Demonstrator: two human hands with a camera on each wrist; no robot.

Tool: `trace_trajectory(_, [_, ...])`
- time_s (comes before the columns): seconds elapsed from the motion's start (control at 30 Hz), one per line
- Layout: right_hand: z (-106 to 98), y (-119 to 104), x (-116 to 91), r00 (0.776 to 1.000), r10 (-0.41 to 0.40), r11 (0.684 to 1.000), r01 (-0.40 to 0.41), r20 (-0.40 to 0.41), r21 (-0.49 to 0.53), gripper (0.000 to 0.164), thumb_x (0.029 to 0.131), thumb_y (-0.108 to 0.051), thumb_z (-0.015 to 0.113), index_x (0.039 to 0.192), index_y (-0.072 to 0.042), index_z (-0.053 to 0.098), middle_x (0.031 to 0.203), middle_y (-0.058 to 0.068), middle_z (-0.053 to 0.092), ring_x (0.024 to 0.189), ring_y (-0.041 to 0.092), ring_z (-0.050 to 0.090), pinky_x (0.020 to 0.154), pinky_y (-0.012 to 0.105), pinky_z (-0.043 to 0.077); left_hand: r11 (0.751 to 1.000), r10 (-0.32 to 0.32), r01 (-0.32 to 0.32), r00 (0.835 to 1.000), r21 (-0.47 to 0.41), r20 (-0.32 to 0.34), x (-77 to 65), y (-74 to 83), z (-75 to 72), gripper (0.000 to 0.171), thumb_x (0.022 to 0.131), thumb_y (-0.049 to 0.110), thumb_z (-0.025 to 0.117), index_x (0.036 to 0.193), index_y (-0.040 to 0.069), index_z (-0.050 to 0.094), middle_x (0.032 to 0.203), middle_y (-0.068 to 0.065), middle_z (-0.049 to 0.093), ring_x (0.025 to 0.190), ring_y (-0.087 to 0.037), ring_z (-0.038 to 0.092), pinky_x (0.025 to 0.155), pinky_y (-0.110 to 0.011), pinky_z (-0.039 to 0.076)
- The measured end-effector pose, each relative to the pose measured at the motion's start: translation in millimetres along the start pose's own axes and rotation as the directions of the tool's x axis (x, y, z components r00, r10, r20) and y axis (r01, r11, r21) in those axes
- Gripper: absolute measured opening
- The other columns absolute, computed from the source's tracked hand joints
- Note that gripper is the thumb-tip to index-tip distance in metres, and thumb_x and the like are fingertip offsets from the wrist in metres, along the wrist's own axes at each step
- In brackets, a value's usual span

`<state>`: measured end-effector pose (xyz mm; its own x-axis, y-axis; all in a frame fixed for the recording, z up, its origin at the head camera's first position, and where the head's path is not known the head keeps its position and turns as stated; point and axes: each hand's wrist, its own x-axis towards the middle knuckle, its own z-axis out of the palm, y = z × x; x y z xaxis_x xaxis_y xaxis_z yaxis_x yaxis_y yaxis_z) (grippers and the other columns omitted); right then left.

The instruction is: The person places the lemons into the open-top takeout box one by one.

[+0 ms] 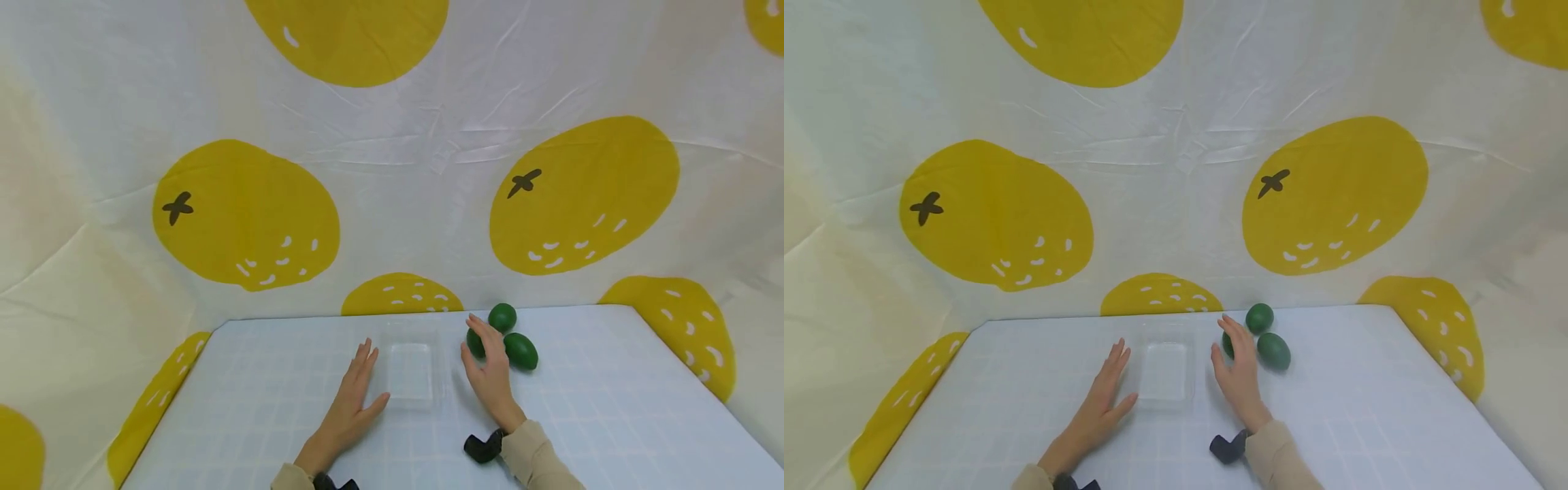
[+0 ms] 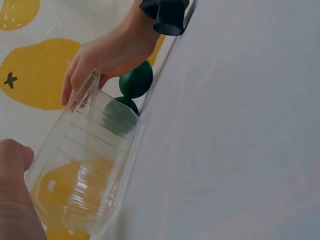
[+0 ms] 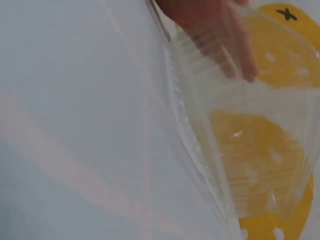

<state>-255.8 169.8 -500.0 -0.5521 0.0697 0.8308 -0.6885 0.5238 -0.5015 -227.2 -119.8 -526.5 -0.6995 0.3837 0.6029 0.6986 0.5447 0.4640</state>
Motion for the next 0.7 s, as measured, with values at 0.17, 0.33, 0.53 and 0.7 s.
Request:
trace_trajectory(0.17, [4.8,18.2,0.2,0.994,0.088,0.995,-0.084,0.063,-0.056,0.046,0.086,0.001,0.067,0.131,0.005,0.058,0.142,0.025,0.05,0.131,0.044,0.041,0.107,0.06,0.029,0.999,0.022,-0.02,0.998,-0.037,0.058,-0.1,-0.1,-3.1,0.076,0.094,0.03,0.063,0.155,0.003,0.027,0.163,-0.017,0.02,0.146,-0.045,0.018,0.118,-0.058,0.016])
trace_trajectory(0.33, [5.3,24.3,-7.5,0.972,0.169,0.98,-0.147,0.166,-0.136,0.048,0.088,-0.003,0.067,0.134,0.006,0.055,0.148,0.027,0.042,0.137,0.048,0.032,0.1,0.077,0.02,1.0,0.004,-0.002,0.997,-0.024,0.082,-1.4,2.4,-2.1,0.076,0.095,0.032,0.062,0.157,0.009,0.026,0.163,-0.013,0.02,0.148,-0.041,0.017,0.116,-0.06,0.017])
trace_trajectory(0.53, [4.1,23.1,-10.7,0.971,0.166,0.975,-0.135,0.174,-0.177,0.049,0.087,-0.001,0.063,0.134,0.009,0.052,0.147,0.028,0.04,0.135,0.051,0.027,0.094,0.07,0.023,1.0,-0.011,0.012,0.997,-0.016,0.078,-1.2,6.7,-1.3,0.075,0.095,0.033,0.064,0.156,0.006,0.028,0.164,-0.01,0.02,0.148,-0.04,0.019,0.115,-0.062,0.02])
trace_trajectory(0.7, [4.4,24.9,-12.4,0.972,0.149,0.979,-0.118,0.184,-0.169,0.048,0.087,0.004,0.062,0.134,0.008,0.053,0.145,0.031,0.041,0.128,0.054,0.032,0.098,0.07,0.025,1.0,-0.017,0.018,0.997,-0.011,0.077,-2.8,7.2,0.2,0.075,0.095,0.033,0.063,0.154,0.003,0.03,0.163,-0.014,0.022,0.148,-0.039,0.018,0.116,-0.059,0.019])
